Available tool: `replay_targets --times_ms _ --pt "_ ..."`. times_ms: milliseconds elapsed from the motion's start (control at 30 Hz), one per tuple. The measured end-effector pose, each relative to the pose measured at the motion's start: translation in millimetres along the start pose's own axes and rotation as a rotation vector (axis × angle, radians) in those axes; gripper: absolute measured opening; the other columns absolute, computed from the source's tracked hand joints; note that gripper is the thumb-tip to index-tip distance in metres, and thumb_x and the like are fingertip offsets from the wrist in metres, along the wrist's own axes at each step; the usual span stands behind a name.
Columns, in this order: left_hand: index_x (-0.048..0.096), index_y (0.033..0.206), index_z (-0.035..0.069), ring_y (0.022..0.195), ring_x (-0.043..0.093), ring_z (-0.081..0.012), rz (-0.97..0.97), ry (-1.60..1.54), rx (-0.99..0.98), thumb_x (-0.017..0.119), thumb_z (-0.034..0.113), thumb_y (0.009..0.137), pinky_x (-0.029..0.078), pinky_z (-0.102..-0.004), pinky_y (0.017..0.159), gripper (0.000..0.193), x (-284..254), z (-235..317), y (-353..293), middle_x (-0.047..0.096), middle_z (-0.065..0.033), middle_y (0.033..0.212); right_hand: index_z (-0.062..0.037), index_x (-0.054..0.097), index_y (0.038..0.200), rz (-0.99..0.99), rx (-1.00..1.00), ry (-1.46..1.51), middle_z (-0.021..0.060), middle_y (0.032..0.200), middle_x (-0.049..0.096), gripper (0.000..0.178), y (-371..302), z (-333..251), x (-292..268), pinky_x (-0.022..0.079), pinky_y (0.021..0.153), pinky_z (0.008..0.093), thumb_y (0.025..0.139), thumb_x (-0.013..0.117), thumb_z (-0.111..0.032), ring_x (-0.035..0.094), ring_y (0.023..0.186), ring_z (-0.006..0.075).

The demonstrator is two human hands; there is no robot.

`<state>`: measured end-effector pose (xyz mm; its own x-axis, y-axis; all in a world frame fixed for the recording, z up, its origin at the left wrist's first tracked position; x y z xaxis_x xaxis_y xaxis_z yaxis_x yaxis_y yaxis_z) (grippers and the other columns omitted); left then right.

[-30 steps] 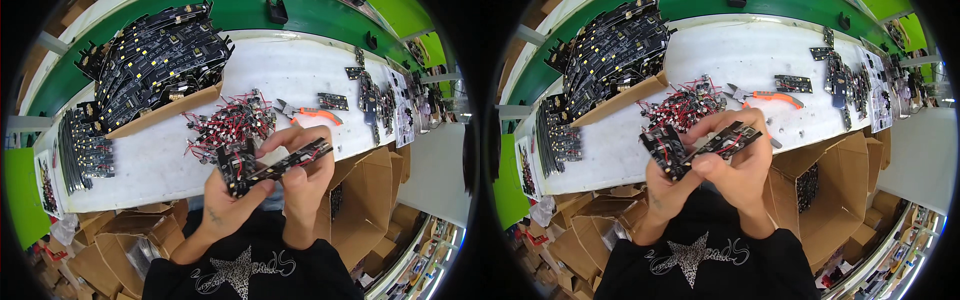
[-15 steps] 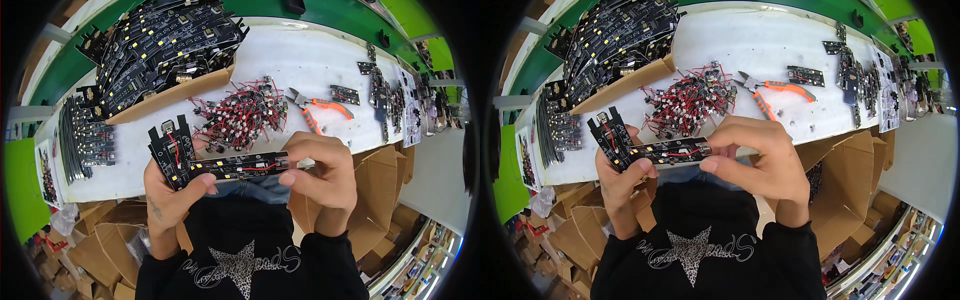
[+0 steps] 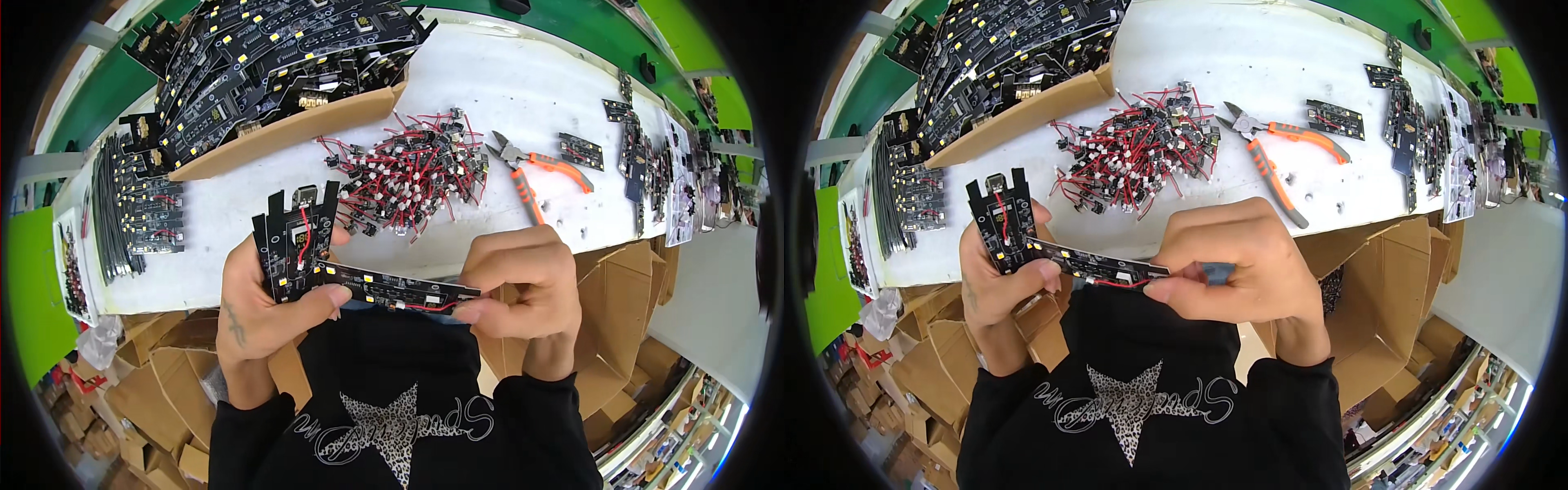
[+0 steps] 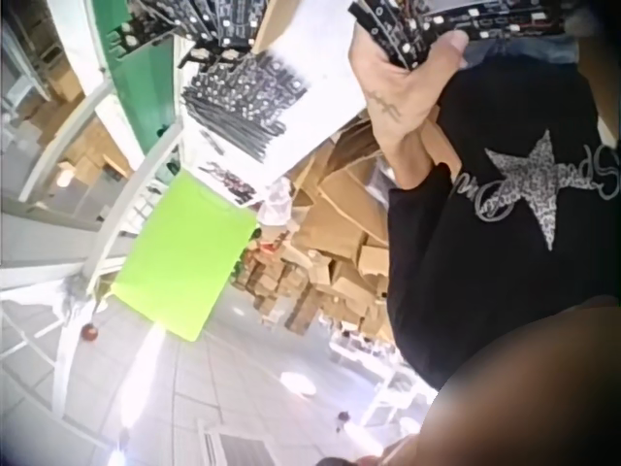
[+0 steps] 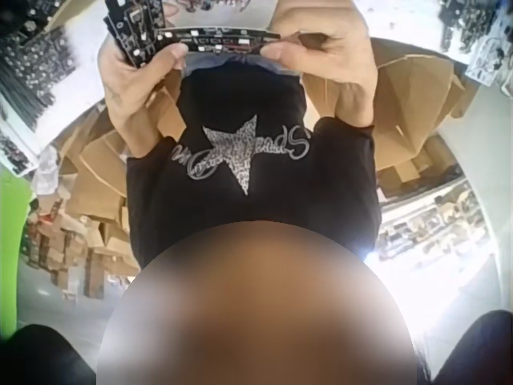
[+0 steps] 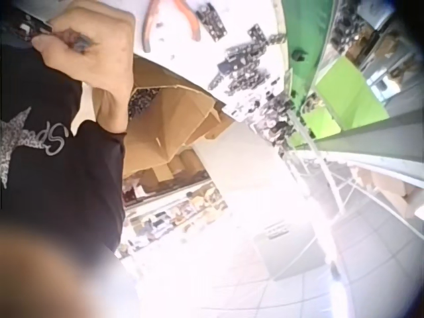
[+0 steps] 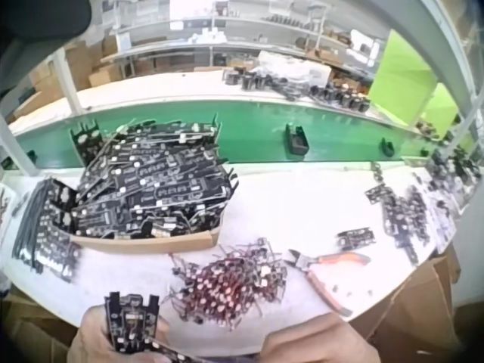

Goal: The person assembles components and connects wires on electronic circuit boards by hand.

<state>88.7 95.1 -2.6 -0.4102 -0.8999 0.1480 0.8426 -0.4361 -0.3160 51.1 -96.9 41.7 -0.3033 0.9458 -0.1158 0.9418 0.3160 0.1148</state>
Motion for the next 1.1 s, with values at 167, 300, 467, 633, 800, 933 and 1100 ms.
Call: replay_targets --times_ms 167,300,467,633,800,933,1100 --pt "0.059 0.111 -0.005 0.06 0.06 -0.0103 0.011 -0.047 -0.009 0.068 -0.014 0.068 0.049 -0.0225 0.054 0.044 -2 -3 1 0.064 -0.0072 0.083 0.0016 0.064 0.072 -0.006 -0.001 0.046 0.0054 0.066 0.058 0.011 0 15 0 0.035 0.046 0.0268 0.069 0.074 0.004 0.05 0.052 0.0124" --pt "0.058 0.114 -0.006 0.064 0.06 -0.0099 -0.034 -0.088 -0.034 0.068 -0.012 0.071 0.05 -0.0223 0.057 0.045 1 -9 5 0.064 -0.0083 0.094 0.0026 0.067 0.076 -0.112 0.025 0.171 0.0083 0.071 0.064 0.01 1 17 10 0.039 0.049 0.0258 0.068 0.074 0.005 0.056 0.056 0.0137" --pt "0.056 0.116 -0.006 0.064 0.061 -0.0105 -0.034 -0.128 -0.034 0.069 -0.011 0.072 0.05 -0.0226 0.057 0.046 -5 -18 4 0.064 -0.0084 0.091 0.0047 0.071 0.084 -0.119 0.113 0.377 0.0144 0.079 0.068 0.014 3 32 6 0.047 0.061 0.0296 0.07 0.074 0.006 0.064 0.071 0.0201" --pt "0.056 0.116 -0.007 0.059 0.06 -0.0107 0.004 -0.111 -0.049 0.07 -0.01 0.071 0.051 -0.0228 0.055 0.047 -14 -19 0 0.064 -0.0079 0.084 0.0046 0.071 0.092 0.181 0.006 0.121 0.0123 0.083 0.069 0.016 1 23 -35 0.047 0.064 0.0264 0.075 0.072 0.004 0.063 0.073 0.017" --pt "0.056 0.116 -0.006 0.059 0.061 -0.0104 0.063 -0.117 -0.053 0.071 -0.008 0.072 0.05 -0.0223 0.054 0.046 -22 -25 -4 0.063 -0.0065 0.079 0.0032 0.07 0.097 0.443 0.085 -0.141 0.0112 0.094 0.068 0.019 19 25 -48 0.049 0.079 0.0283 0.078 0.071 0.001 0.063 0.088 0.0179" --pt "0.056 0.116 -0.005 0.064 0.061 -0.0099 0.01 -0.11 -0.068 0.071 -0.009 0.073 0.052 -0.0227 0.056 0.046 -15 -26 -3 0.065 -0.0082 0.089 0.0002 0.069 0.101 0.449 -0.165 -0.523 0.0119 0.103 0.067 0.022 35 -8 -39 0.048 0.087 0.0303 0.078 0.068 0.001 0.064 0.096 0.0223" --pt "0.053 0.12 -0.006 0.072 0.063 -0.0096 0.001 -0.11 -0.09 0.07 -0.009 0.074 0.054 -0.0233 0.057 0.049 -11 -22 -2 0.064 -0.0117 0.112 0.0038 0.068 0.103 0.512 -0.059 -0.305 0.0124 0.1 0.068 0.02 32 1 -57 0.048 0.083 0.0274 0.083 0.063 0.001 0.064 0.092 0.0183"
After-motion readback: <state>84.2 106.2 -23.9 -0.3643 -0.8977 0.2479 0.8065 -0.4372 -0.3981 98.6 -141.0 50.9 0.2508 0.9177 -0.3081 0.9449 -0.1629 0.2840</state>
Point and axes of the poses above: each hand's wrist, its own y-axis towards the middle knuckle, its own x-axis out of the palm, z = x × y, the point moved 9 cm from there along y, towards the middle knuckle
